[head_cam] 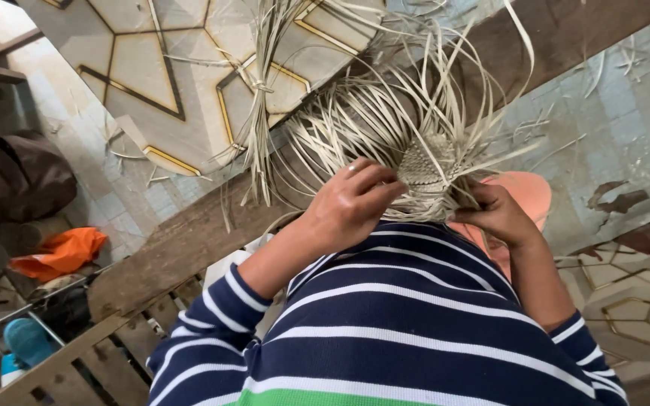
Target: Weaving thin palm strips together to form a structured pattern.
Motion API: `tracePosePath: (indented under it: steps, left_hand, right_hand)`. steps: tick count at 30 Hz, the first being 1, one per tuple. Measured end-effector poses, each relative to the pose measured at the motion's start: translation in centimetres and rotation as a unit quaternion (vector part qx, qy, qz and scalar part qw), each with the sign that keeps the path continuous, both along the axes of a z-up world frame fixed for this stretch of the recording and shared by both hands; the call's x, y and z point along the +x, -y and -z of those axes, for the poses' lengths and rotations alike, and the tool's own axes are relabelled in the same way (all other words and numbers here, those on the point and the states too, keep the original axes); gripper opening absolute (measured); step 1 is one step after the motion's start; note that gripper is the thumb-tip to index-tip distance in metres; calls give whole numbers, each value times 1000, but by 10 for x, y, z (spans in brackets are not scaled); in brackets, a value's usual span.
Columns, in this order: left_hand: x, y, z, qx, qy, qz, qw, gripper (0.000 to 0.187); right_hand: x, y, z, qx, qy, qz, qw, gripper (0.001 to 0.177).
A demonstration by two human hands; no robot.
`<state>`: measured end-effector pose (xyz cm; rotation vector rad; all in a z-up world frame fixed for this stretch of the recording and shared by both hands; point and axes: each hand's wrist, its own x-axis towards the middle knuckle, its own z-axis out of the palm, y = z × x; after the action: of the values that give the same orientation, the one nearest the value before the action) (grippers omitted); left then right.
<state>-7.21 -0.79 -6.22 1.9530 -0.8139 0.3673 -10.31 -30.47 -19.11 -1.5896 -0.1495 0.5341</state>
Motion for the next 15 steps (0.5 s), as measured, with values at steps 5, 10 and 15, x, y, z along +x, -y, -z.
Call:
tracePosePath:
  steps: [5,10,15]
  left_hand:
    - [25,31,27,-5,29,52,998,15]
    - [41,59,52,-3,37,73,997,17]
    - [41,48,5,251,-43,133,958,22]
  right_hand:
    - [6,-3,-18,-65,35,6,997,17]
    - [6,-9,-29,-100,68,-4,993,9]
    - [-4,15,16,-160,56,1,986,11]
